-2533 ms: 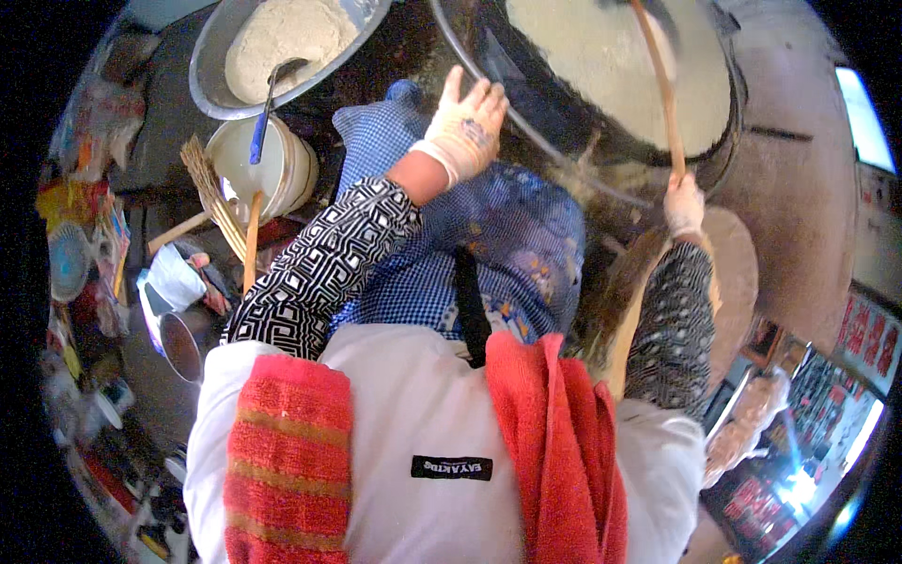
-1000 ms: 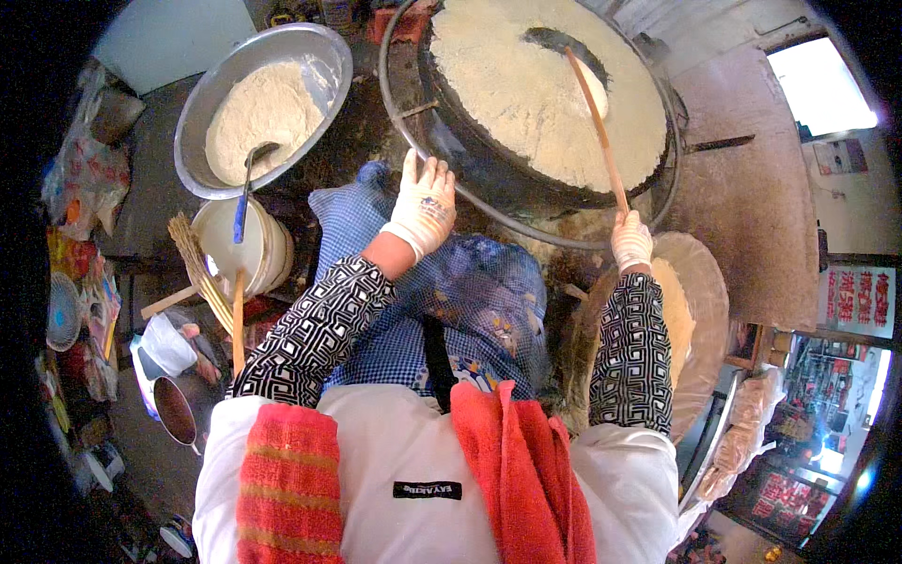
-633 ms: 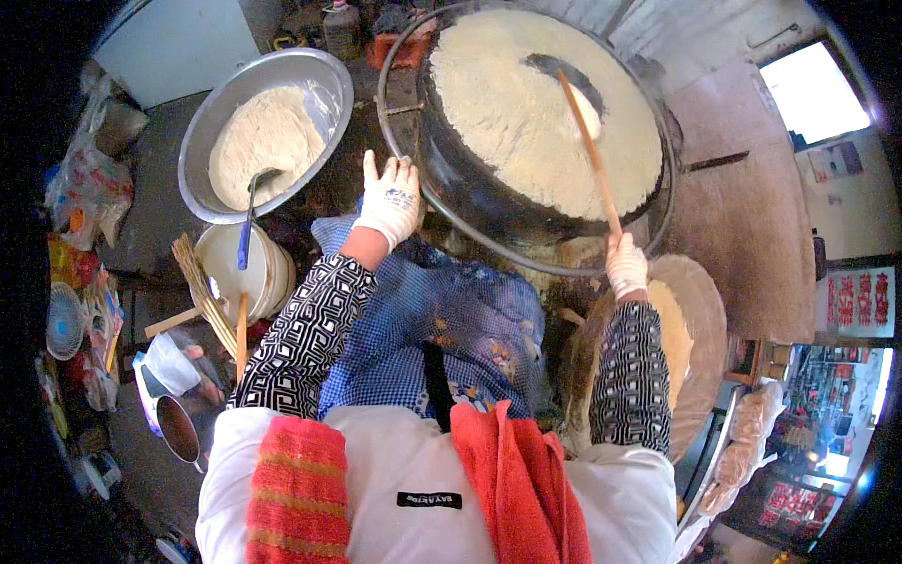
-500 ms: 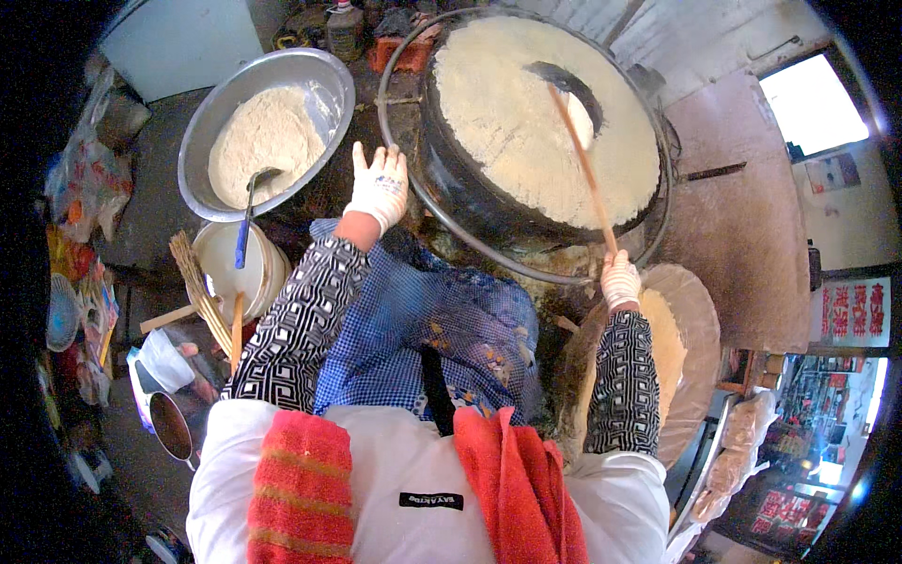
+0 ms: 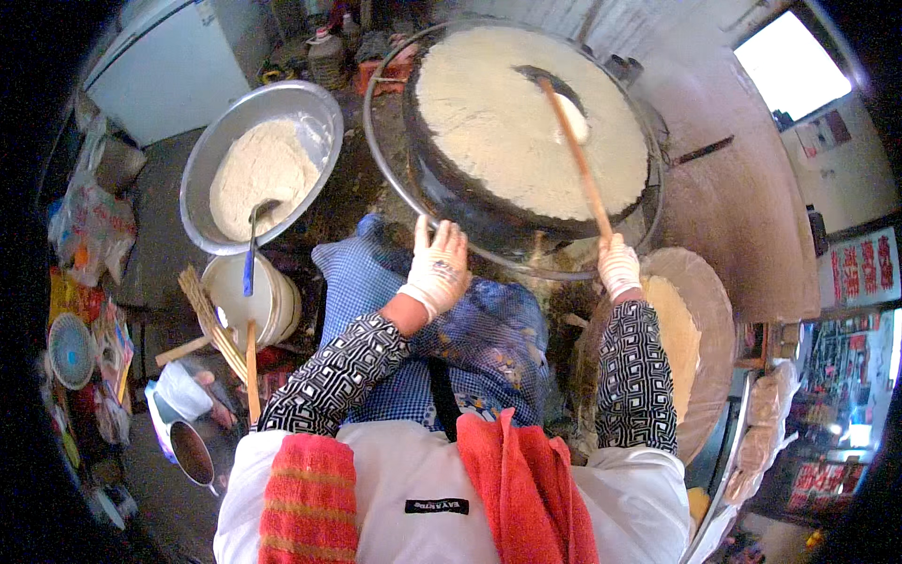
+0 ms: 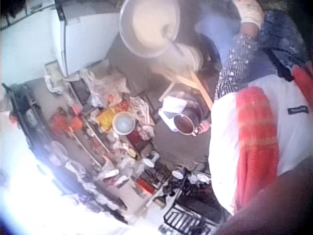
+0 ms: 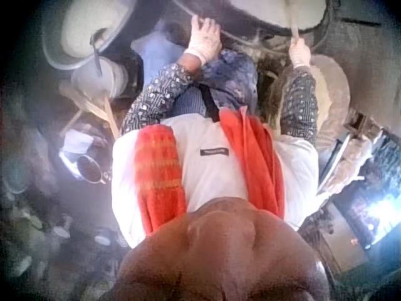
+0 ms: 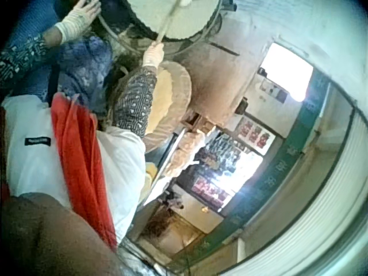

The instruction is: The person spreads batter on a large circular griddle using a wooden stick, flips the crepe with a scraper, and moves the finished crepe to a basket.

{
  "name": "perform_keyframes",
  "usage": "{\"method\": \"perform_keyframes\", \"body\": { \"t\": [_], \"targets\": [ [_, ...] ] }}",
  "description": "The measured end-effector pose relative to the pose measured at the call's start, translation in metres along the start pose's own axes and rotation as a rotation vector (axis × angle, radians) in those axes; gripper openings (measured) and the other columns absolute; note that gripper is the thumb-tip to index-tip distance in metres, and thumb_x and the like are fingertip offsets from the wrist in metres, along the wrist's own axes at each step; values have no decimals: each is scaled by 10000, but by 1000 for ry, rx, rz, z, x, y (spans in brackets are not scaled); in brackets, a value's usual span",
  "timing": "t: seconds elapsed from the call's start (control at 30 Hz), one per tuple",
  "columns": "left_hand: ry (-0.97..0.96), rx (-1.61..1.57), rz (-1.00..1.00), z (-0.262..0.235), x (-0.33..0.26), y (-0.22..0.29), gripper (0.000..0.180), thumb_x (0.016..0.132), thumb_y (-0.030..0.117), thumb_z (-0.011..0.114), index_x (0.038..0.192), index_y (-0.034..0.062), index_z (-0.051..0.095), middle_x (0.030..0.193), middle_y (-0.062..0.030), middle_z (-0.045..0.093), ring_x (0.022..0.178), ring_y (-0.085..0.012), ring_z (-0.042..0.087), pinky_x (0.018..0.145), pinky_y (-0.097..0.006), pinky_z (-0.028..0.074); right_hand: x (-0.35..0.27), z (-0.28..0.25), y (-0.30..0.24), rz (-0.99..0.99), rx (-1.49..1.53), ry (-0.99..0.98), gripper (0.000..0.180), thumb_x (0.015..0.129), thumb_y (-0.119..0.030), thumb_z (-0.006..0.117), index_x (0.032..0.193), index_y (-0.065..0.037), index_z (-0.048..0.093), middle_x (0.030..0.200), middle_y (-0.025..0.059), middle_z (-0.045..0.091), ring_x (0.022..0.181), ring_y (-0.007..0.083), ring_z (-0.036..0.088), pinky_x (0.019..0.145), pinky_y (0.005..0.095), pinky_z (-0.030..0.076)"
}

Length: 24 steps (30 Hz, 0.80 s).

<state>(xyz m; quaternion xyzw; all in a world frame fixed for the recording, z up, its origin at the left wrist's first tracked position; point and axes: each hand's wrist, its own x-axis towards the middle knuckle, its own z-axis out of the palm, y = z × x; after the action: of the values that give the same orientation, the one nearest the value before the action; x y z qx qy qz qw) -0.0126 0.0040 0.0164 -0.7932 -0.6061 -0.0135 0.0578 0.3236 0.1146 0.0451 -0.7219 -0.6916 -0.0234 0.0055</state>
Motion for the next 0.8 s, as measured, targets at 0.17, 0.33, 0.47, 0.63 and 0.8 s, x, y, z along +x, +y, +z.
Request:
{"method": "perform_keyframes", "body": {
  "t": [0.17, 0.33, 0.47, 0.63, 0.8],
  "targets": [
    [-29, 59, -50, 8, 8, -35, 586, 882, 328, 493, 1344, -34, 489, 1422, -182, 470, 1373, -330, 374, 1112, -698, 58, -8, 18, 32, 127, -38, -19, 343, 971, -358, 466, 1029, -30, 548, 808, 271, 654, 807, 456, 635, 731, 560, 488],
    [-134, 87, -132, 4, 28, -56, 513, 904, 223, 411, 1349, -21, 481, 1442, -188, 452, 1383, -335, 367, 1116, -689, 30, -20, 12, 20, 18, 14, -68, 310, 964, -327, 481, 1006, -27, 544, 802, 260, 655, 812, 451, 636, 722, 547, 487],
    [-140, 110, -222, 10, 37, -88, 502, 872, 205, 460, 1323, -10, 502, 1449, -165, 451, 1373, -307, 387, 1114, -683, 33, -10, 16, 44, 129, 35, -62, 285, 976, -297, 442, 1024, -29, 529, 847, 251, 664, 838, 429, 644, 768, 534, 489],
    [-229, 149, -319, -18, 51, -121, 607, 851, 270, 538, 1407, 51, 429, 1501, -108, 391, 1390, -250, 347, 1130, -656, 56, -19, 8, 25, -52, 63, -4, 306, 991, -294, 407, 965, -51, 591, 868, 221, 679, 836, 379, 658, 741, 487, 502],
    [-251, 196, -322, -16, 63, -130, 626, 882, 322, 506, 1447, 81, 386, 1550, -96, 310, 1439, -261, 257, 1138, -640, 77, -20, 21, 49, 76, 105, -22, 314, 985, -292, 425, 969, -28, 595, 873, 226, 680, 841, 370, 664, 747, 484, 508]
  ]
}}
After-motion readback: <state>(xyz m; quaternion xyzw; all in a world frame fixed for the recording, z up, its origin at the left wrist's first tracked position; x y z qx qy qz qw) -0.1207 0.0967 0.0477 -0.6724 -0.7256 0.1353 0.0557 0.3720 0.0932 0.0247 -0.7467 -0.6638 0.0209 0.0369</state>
